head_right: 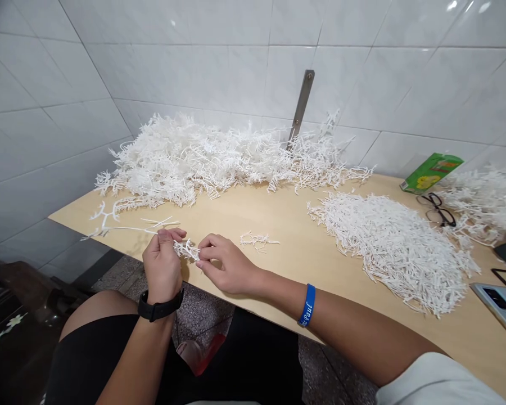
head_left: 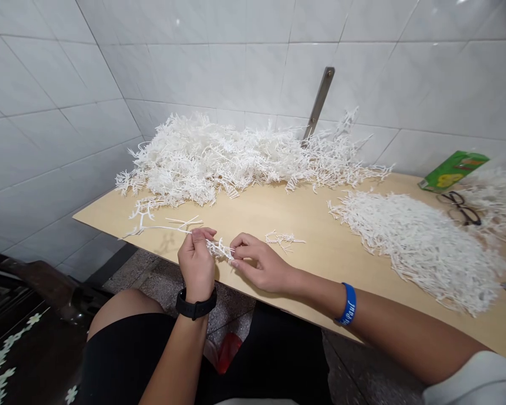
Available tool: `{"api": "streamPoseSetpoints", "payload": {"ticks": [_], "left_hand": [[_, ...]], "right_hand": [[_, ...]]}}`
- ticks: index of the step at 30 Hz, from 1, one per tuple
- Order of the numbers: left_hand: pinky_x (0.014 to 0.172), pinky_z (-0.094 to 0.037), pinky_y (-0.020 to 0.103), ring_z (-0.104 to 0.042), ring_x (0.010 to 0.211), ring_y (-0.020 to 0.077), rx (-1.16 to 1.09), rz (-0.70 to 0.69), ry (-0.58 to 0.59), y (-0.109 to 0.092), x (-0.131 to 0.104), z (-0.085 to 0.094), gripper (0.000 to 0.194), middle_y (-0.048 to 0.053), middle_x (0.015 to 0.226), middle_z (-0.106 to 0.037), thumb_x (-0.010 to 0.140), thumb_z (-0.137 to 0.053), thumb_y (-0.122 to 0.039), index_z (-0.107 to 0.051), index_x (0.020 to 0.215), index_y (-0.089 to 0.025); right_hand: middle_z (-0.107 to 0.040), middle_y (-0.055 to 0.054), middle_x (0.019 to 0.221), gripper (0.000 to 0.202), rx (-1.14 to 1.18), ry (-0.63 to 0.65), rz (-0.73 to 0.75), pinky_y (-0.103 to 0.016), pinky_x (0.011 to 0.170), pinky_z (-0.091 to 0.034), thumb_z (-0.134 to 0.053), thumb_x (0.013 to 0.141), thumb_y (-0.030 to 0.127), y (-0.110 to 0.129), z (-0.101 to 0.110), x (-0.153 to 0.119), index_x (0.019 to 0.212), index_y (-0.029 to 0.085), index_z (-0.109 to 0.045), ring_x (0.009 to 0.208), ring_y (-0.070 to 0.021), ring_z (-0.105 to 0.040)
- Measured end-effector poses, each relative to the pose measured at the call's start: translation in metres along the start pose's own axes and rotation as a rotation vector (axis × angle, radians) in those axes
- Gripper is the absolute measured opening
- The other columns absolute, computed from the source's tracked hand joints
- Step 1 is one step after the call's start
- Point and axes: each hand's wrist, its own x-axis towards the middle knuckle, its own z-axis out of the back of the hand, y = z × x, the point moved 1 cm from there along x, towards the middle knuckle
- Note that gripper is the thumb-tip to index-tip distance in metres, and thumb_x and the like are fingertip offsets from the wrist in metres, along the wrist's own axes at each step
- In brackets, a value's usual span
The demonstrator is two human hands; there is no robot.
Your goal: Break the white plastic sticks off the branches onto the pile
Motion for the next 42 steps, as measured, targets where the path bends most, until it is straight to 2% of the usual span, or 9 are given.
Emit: {"api": "streamPoseSetpoints", "payload": {"ticks": [7, 16, 19, 22, 24, 28, 30, 36, 42], "left_hand": [[0.076, -0.044, 0.027, -0.062, 0.082, 0.0157, 0.029, 0.027, 0.032, -0.001, 0.001, -0.004, 0.039, 0.004, 0.080, -0.066, 0.095, -0.037, -0.042, -0.049, 0.067, -0.019], [0.071, -0.043, 0.026, -0.060, 0.076, 0.0151, 0.105, 0.038, 0.132, -0.003, -0.002, -0.007, 0.035, 0.003, 0.079, -0.066, 0.094, -0.039, -0.038, -0.053, 0.068, -0.019], [0.071, -0.043, 0.026, -0.059, 0.074, 0.0147, 0.096, 0.052, 0.069, 0.002, 0.006, -0.008, 0.034, 0.002, 0.074, -0.064, 0.094, -0.039, -0.036, -0.051, 0.067, -0.019], [0.073, -0.044, 0.026, -0.060, 0.074, 0.0145, 0.031, 0.060, -0.009, 0.004, 0.015, -0.009, 0.034, 0.002, 0.072, -0.064, 0.094, -0.038, -0.036, -0.047, 0.065, -0.020], [0.074, -0.044, 0.026, -0.061, 0.076, 0.0150, 0.029, 0.041, 0.028, 0.003, 0.017, -0.009, 0.034, 0.003, 0.075, -0.066, 0.093, -0.039, -0.036, -0.048, 0.066, -0.019], [0.075, -0.044, 0.026, -0.062, 0.081, 0.0163, 0.076, -0.002, 0.056, 0.001, 0.009, -0.005, 0.035, 0.005, 0.081, -0.068, 0.094, -0.039, -0.039, -0.053, 0.068, -0.018], [0.075, -0.044, 0.027, -0.062, 0.081, 0.0168, 0.111, -0.012, 0.069, 0.000, 0.005, -0.003, 0.035, 0.005, 0.083, -0.069, 0.093, -0.040, -0.038, -0.055, 0.070, -0.018], [0.075, -0.044, 0.028, -0.062, 0.081, 0.0178, 0.273, -0.078, 0.210, -0.002, 0.002, -0.004, 0.033, 0.005, 0.085, -0.070, 0.093, -0.042, -0.036, -0.064, 0.077, -0.018], [0.077, -0.044, 0.028, -0.062, 0.084, 0.0184, 0.278, -0.086, 0.225, -0.004, 0.002, -0.005, 0.034, 0.005, 0.086, -0.070, 0.094, -0.041, -0.036, -0.063, 0.076, -0.018]], "right_hand": [[-0.054, -0.008, 0.093, 0.018, -0.153, -0.116, 0.118, -0.037, 0.083, -0.042, -0.049, 0.085, 0.015, 0.009, -0.009, -0.007, 0.068, 0.019, -0.048, 0.090, -0.0196, -0.051], [-0.056, -0.009, 0.091, 0.014, -0.379, -0.119, 0.337, -0.036, 0.078, -0.042, -0.047, 0.082, 0.010, 0.015, -0.007, -0.014, 0.072, 0.019, -0.045, 0.087, -0.0193, -0.049], [-0.058, -0.008, 0.089, 0.013, -0.404, -0.062, 0.469, -0.036, 0.079, -0.042, -0.047, 0.082, 0.014, 0.025, -0.017, -0.024, 0.071, 0.020, -0.047, 0.086, -0.0191, -0.050], [-0.061, -0.006, 0.094, 0.015, -0.397, 0.104, 0.666, -0.035, 0.081, -0.042, -0.047, 0.086, 0.022, 0.035, -0.028, -0.033, 0.072, 0.020, -0.051, 0.087, -0.0179, -0.053], [-0.061, -0.005, 0.094, 0.013, -0.324, 0.035, 0.571, -0.034, 0.082, -0.043, -0.047, 0.087, 0.021, 0.033, -0.027, -0.031, 0.076, 0.020, -0.053, 0.086, -0.0169, -0.053], [-0.057, -0.010, 0.099, 0.017, -0.133, -0.271, 0.089, -0.034, 0.085, -0.045, -0.047, 0.091, 0.021, 0.011, -0.011, -0.018, 0.078, 0.018, -0.056, 0.096, -0.0188, -0.054], [-0.056, -0.009, 0.097, 0.016, -0.061, -0.350, -0.071, -0.033, 0.085, -0.045, -0.048, 0.092, 0.023, 0.000, -0.005, -0.014, 0.080, 0.018, -0.058, 0.095, -0.0182, -0.056], [-0.059, -0.006, 0.090, 0.016, 0.108, -0.401, -0.258, -0.029, 0.072, -0.047, -0.050, 0.090, 0.026, -0.010, -0.006, -0.012, 0.082, 0.019, -0.062, 0.083, -0.0165, -0.057], [-0.061, -0.006, 0.092, 0.021, 0.126, -0.492, -0.348, -0.027, 0.069, -0.046, -0.046, 0.089, 0.027, -0.015, 0.000, -0.010, 0.086, 0.018, -0.065, 0.086, -0.0173, -0.059]]}}
